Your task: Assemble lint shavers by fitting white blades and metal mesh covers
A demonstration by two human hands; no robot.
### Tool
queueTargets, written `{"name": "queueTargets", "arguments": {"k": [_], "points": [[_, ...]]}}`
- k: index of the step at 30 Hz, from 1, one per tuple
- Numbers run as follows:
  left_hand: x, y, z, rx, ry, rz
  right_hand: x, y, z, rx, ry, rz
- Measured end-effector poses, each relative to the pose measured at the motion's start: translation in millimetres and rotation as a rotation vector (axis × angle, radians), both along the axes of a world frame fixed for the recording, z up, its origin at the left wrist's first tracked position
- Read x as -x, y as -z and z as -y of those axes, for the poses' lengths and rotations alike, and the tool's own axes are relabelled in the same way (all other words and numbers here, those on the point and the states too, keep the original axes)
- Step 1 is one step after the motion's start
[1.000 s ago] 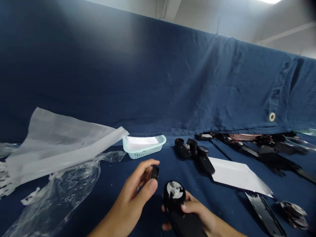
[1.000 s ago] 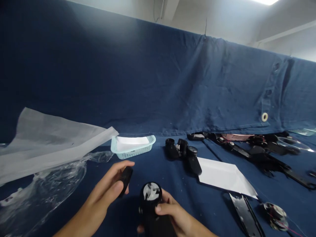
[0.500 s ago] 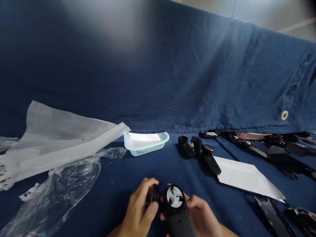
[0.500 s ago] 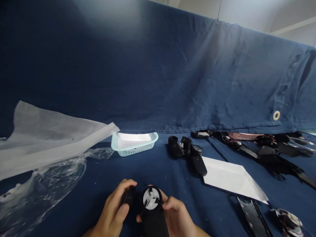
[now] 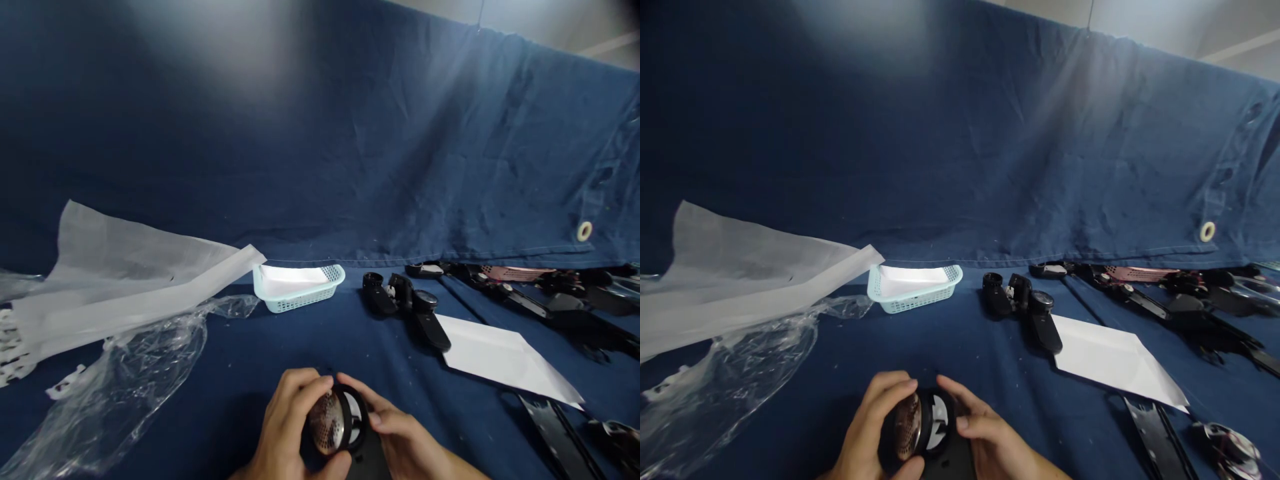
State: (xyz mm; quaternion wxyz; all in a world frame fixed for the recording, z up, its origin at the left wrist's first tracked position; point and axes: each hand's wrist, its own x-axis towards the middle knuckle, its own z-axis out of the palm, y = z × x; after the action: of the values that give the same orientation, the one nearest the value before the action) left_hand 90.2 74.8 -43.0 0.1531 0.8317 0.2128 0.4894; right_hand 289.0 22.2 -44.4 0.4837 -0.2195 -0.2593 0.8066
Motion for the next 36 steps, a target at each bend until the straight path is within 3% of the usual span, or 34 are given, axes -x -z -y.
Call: {"name": "queueTargets", "arguments": {"k": [12,24,31,36], "points": [[-3.1,-0.7,2.2,-0.067,0.016,-0.135,1.5,-3.0,1.6,-0.035,0.022,0.030],[-2.1,-4.5,-1.3,-0.085,0.057,-0.139,-0.6,-1.7,1.0,0.023,0.047,0.051],[-3.1,-5.8,-1.4,-0.019,0.110,-0.087,1.8,-6.0,2.2,0.036,0.051,0.028],[-8.7,-9.7,12.2,0.144,0.047,-0.054,2.3,-7.4,6.5,-0.023,0.114,0.067]]}}
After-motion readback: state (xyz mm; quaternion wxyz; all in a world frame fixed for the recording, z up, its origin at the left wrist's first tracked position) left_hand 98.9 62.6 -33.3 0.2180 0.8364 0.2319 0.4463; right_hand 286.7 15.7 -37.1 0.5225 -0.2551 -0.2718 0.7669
